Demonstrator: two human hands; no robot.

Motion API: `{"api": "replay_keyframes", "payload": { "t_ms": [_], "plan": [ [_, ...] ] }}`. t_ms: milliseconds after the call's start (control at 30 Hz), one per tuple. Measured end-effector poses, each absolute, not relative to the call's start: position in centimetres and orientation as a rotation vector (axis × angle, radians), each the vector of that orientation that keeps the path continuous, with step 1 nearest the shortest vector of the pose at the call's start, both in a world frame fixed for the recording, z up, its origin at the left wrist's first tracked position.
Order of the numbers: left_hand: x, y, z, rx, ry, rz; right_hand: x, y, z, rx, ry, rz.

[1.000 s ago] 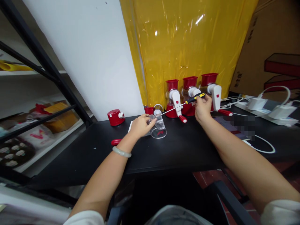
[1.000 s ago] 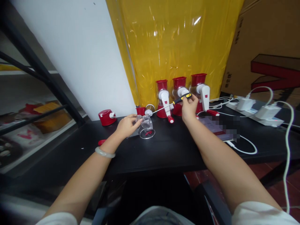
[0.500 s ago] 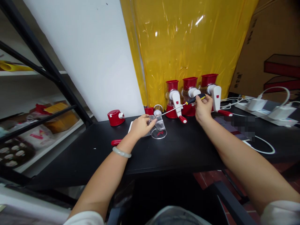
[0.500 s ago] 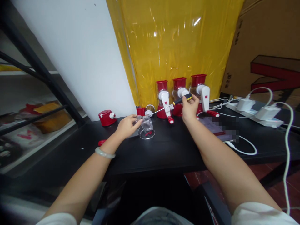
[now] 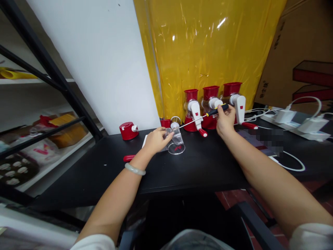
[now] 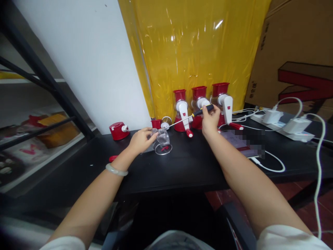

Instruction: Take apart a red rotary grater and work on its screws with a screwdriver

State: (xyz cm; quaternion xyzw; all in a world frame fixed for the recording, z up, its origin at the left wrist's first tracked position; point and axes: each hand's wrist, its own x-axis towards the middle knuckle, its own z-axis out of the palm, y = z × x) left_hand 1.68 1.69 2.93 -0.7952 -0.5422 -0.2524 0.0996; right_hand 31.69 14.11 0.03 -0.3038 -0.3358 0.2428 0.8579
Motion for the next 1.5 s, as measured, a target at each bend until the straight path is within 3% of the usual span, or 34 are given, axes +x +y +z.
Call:
{"api": "replay_keyframes", "payload": {
  "t_ms": [1500],
  "plan": [
    [1.69, 1.74, 2.94, -2.352, -1.606, -0.741, 32.0, 14.4, -0.07, -0.637, -0.637, 0.57]
  ]
}}
